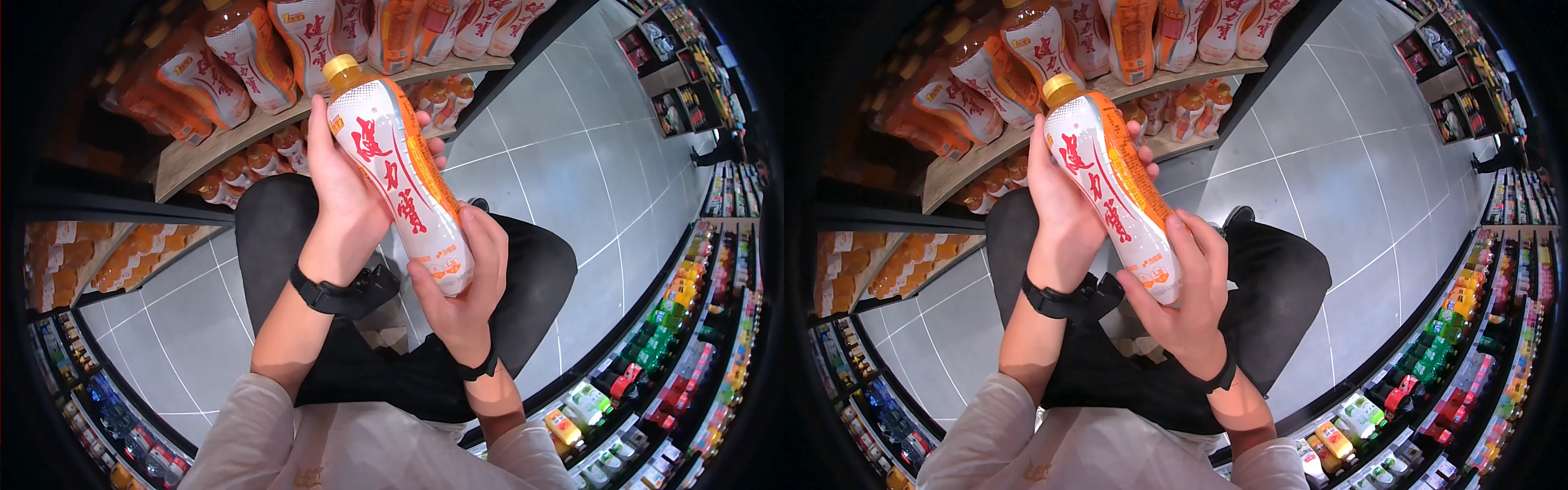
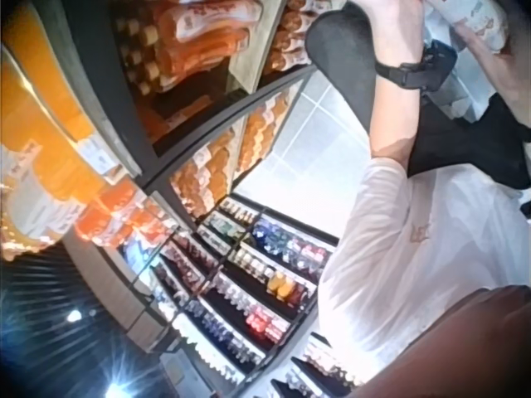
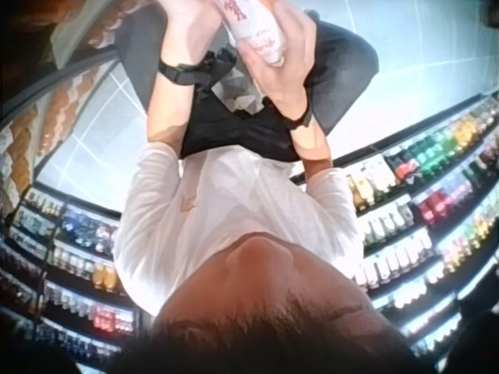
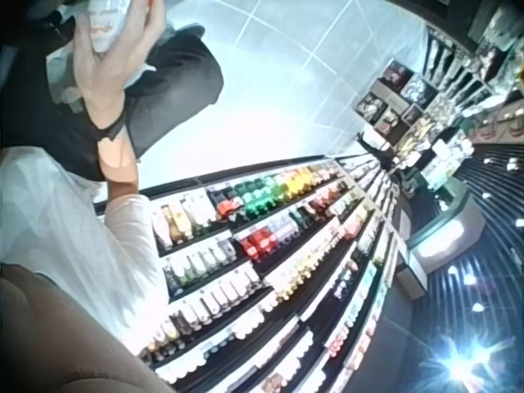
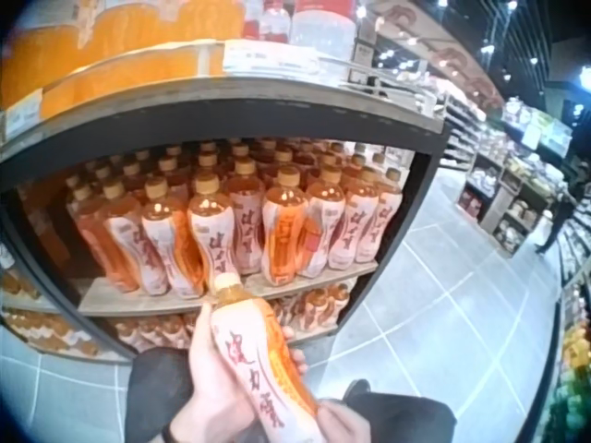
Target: Selecting, inspecting, and returning bottles of a beverage on a supermarket shelf.
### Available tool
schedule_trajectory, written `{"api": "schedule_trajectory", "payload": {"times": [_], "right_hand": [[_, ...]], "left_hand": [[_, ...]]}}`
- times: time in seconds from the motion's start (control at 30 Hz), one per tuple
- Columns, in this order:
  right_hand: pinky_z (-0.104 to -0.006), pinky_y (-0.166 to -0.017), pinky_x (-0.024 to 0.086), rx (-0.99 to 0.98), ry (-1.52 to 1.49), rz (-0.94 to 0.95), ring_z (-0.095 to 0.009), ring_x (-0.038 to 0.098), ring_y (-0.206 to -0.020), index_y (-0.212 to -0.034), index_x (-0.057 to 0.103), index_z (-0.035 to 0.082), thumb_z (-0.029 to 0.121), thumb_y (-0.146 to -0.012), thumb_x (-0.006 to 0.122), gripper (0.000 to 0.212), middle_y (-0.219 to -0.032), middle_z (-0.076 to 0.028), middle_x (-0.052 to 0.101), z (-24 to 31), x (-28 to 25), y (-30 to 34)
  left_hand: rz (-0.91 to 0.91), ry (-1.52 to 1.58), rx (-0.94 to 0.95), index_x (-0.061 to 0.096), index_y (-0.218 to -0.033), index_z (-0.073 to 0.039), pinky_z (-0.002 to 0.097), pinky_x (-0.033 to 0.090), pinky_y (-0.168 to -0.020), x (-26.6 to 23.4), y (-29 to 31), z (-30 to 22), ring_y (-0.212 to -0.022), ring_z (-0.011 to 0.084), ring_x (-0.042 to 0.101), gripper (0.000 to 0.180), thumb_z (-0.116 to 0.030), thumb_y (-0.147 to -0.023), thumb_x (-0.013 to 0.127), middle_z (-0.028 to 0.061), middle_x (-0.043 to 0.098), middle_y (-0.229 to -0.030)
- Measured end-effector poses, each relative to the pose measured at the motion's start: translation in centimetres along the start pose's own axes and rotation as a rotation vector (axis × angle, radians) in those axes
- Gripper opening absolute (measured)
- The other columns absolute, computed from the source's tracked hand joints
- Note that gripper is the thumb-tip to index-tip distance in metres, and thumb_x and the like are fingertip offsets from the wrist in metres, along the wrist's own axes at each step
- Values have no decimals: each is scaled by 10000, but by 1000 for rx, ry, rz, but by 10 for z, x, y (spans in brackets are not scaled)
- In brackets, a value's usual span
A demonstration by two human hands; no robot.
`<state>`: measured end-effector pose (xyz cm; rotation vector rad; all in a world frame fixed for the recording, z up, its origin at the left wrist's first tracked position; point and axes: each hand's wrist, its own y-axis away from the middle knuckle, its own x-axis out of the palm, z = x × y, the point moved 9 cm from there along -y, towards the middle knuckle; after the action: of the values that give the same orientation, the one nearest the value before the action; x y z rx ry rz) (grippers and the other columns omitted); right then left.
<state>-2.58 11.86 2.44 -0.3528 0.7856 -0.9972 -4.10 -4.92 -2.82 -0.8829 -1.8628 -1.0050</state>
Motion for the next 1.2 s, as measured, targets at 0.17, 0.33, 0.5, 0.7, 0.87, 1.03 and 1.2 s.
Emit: {"api": "schedule_trajectory", "payload": {"times": [0.17,0.33,0.5,0.7,0.87,1.03,1.2], "right_hand": [[-413,-925,516,-21,-32,22,-378,593,-1126,-1386,483,-21,88,-701,884,801,-1293,-271,516,9,9,-4],[-438,-939,507,42,-98,-3,-388,585,-1149,-1347,530,-13,133,-717,868,729,-1316,-261,521,16,-8,-12],[-446,-857,515,-200,-542,78,-333,666,-978,-1187,641,21,121,-797,769,422,-1094,-138,683,112,-32,-43],[-446,-626,543,-736,-1130,630,-329,678,-699,-928,619,-22,250,-939,558,280,-796,-163,656,327,-27,-49],[-450,-629,544,-858,-1130,605,-336,678,-700,-920,625,-24,255,-935,560,287,-796,-169,658,378,-49,-23],[-455,-633,544,-862,-1128,571,-343,679,-702,-912,630,-26,259,-932,562,294,-797,-175,661,394,-42,-3],[-460,-636,544,-839,-1132,508,-351,679,-703,-904,635,-28,264,-929,564,301,-797,-181,663,392,-51,14]], "left_hand": [[-9,-51,35,566,-1136,-49,481,514,-757,-2,5,-13,-810,299,599,743,-705,-956,265,151,624,-1030],[33,-38,-10,565,-1140,-84,464,509,-734,8,0,-8,-786,303,592,681,-681,-957,294,150,631,-978],[-57,-136,40,566,-1080,-93,456,508,-729,-4,-4,-1,-774,294,588,584,-616,-942,346,133,634,-935],[54,-146,38,577,-1001,-83,430,511,-715,8,-13,6,-757,272,593,466,-501,-922,386,112,619,-874],[92,-232,88,586,-985,-44,426,516,-746,22,-6,4,-777,263,591,427,-439,-954,425,115,628,-899],[118,-243,86,579,-990,-14,422,518,-733,11,-8,-6,-769,270,600,491,-473,-933,413,128,623,-886],[176,-355,122,598,-988,11,423,529,-763,7,-4,-23,-798,269,601,469,-425,-935,431,133,620,-887]]}}
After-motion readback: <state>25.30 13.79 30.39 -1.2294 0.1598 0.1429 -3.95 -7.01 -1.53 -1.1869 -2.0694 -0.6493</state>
